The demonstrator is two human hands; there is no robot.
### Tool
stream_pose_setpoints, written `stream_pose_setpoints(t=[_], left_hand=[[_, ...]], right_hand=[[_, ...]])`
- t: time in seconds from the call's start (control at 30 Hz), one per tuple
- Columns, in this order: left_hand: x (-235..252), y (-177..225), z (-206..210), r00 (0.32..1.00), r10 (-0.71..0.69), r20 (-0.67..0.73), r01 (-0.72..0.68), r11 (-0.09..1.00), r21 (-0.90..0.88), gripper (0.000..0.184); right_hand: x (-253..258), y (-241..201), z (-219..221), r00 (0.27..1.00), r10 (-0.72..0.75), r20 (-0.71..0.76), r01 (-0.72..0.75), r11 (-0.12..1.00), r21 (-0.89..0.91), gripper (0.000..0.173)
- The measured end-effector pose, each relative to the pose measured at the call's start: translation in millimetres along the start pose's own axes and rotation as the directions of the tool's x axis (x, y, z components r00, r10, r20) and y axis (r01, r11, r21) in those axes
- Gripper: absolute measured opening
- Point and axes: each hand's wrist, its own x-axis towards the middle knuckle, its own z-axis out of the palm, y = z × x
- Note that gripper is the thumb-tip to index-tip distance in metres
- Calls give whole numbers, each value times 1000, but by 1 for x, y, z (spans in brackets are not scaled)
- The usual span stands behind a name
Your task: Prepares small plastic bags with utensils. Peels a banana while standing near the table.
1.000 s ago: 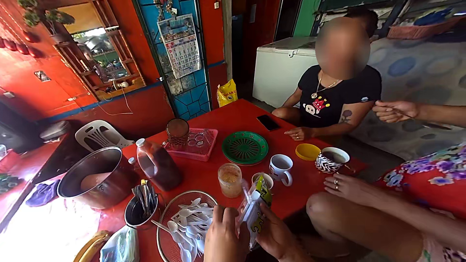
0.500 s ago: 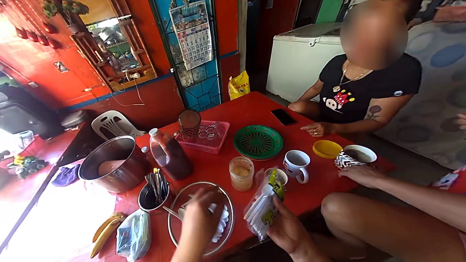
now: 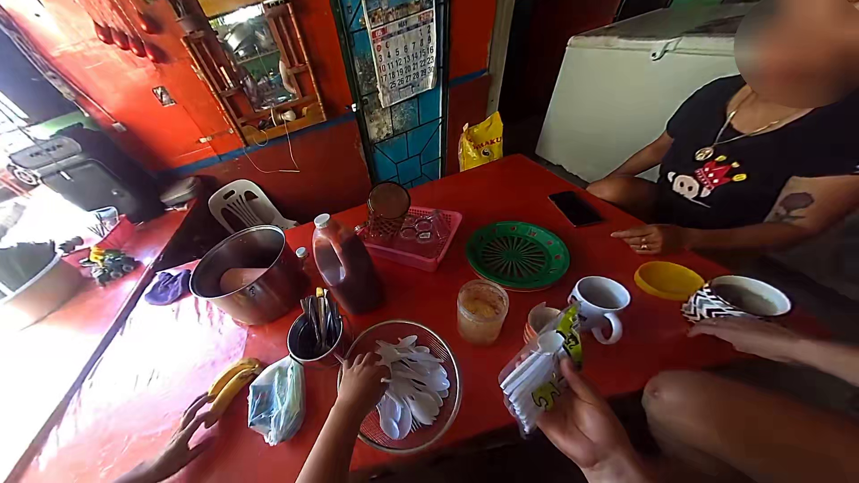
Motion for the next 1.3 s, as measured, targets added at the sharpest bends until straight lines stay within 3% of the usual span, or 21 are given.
stream_pose_setpoints(t=[0.07, 0.13, 0.23, 0.37, 0.47, 0.53, 0.6, 0.7, 0.8, 0.87, 1.0, 1.07, 1.3], left_hand=[[1, -4, 2, 992, 36, -122, -58, 983, -177, 28], [2, -3, 1, 968, 10, -251, -121, 895, -429, 31], [1, 5, -9, 951, -120, -286, -161, 598, -785, 21], [0, 11, -15, 958, -191, -212, -157, 268, -950, 21], [-7, 11, -23, 964, -207, -167, -133, 171, -976, 21], [-13, 11, -31, 959, -236, -155, -99, 235, -967, 21], [-19, 4, -40, 965, -238, -114, -9, 403, -915, 20], [-27, -16, -52, 998, -63, -3, 45, 744, -667, 21], [-33, -28, -60, 984, 79, 157, -15, 926, -378, 21], [-35, -27, -62, 969, 103, 224, -54, 974, -218, 18], [-34, -17, -61, 967, -37, 251, 20, 997, 68, 20], [-31, -13, -65, 968, -68, 244, 45, 994, 98, 22], [-18, -22, -64, 968, -5, 250, 15, 999, -40, 24]], right_hand=[[0, 1, 1, 1000, -1, 8, 1, 1000, 4, 38], [0, 0, 2, 1000, 3, 7, -3, 1000, 3, 39], [1, -1, 2, 1000, 8, -22, -9, 1000, -18, 42], [0, -1, 0, 1000, 11, -17, -11, 1000, -15, 43], [-2, -1, -2, 1000, 13, -25, -13, 1000, -1, 42], [-2, -2, -4, 1000, 17, -3, -17, 1000, -2, 42], [-3, -3, -4, 1000, 22, -2, -22, 1000, -10, 42], [-3, -3, -3, 1000, 29, 3, -29, 1000, -13, 42], [-3, -2, -2, 999, 46, -10, -46, 999, -3, 42], [-2, -1, -2, 999, 53, -12, -53, 998, -23, 42], [1, 3, -1, 998, 64, -1, -64, 998, -17, 41], [2, 3, 0, 998, 69, 8, -68, 998, -12, 41], [1, 0, -3, 999, 32, -8, -33, 999, -43, 42]])
